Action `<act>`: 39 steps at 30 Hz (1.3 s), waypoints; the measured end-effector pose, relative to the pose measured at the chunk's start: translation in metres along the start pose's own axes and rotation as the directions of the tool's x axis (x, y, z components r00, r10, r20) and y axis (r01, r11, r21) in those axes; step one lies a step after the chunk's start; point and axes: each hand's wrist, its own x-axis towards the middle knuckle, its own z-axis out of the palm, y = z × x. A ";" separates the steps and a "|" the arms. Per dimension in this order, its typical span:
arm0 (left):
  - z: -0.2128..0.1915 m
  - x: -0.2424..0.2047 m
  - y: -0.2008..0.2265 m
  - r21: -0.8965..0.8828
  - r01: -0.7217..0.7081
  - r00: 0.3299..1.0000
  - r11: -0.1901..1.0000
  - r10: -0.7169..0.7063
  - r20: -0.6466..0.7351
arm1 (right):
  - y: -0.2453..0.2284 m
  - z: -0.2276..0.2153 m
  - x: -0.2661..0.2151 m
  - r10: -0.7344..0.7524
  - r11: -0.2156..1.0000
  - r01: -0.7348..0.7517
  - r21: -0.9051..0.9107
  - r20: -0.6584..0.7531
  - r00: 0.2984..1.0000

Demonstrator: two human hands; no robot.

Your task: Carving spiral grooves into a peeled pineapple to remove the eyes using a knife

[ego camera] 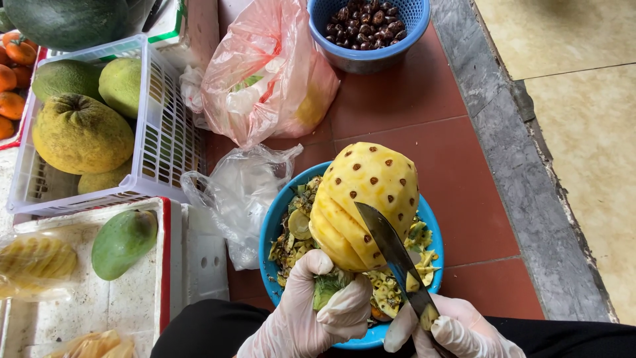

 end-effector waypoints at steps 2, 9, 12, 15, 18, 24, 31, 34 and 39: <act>-0.001 0.001 0.002 0.015 0.005 1.000 1.000 -0.005 -0.005 | -0.003 0.002 0.001 0.007 1.000 -0.008 -0.012 -0.005 1.000; 0.000 0.005 0.007 0.062 0.111 0.991 0.992 -0.106 -0.082 | -0.040 0.028 0.014 0.016 1.000 -0.016 0.002 -0.072 0.997; -0.002 0.005 0.012 0.104 0.096 0.991 0.990 -0.086 -0.104 | -0.049 0.039 0.019 -0.015 0.997 0.024 0.077 -0.116 0.993; 0.000 0.007 0.012 0.111 0.078 0.990 0.991 -0.063 -0.125 | -0.052 0.037 0.025 0.237 0.953 -0.187 0.238 -0.206 0.949; 0.003 0.011 0.000 0.169 0.112 0.982 0.979 -0.084 -0.166 | -0.046 0.035 0.023 0.177 0.960 -0.135 0.246 -0.160 0.971; -0.005 0.010 0.010 0.277 -0.030 0.976 0.960 0.088 -0.200 | -0.019 0.006 0.002 -0.015 0.965 0.018 0.260 -0.017 1.000; -0.006 0.001 0.030 0.291 -0.137 0.973 0.947 0.184 -0.141 | 0.053 -0.042 -0.014 -0.148 0.911 0.252 0.327 -0.311 0.939; -0.003 -0.002 0.032 0.351 -0.121 0.963 0.928 0.195 -0.185 | 0.043 -0.037 0.012 0.071 0.997 -0.051 0.050 -0.611 0.788; 0.005 -0.003 0.030 0.398 -0.172 0.959 0.901 0.246 -0.142 | 0.089 -0.064 0.022 0.162 0.374 -0.743 -0.555 -0.750 0.642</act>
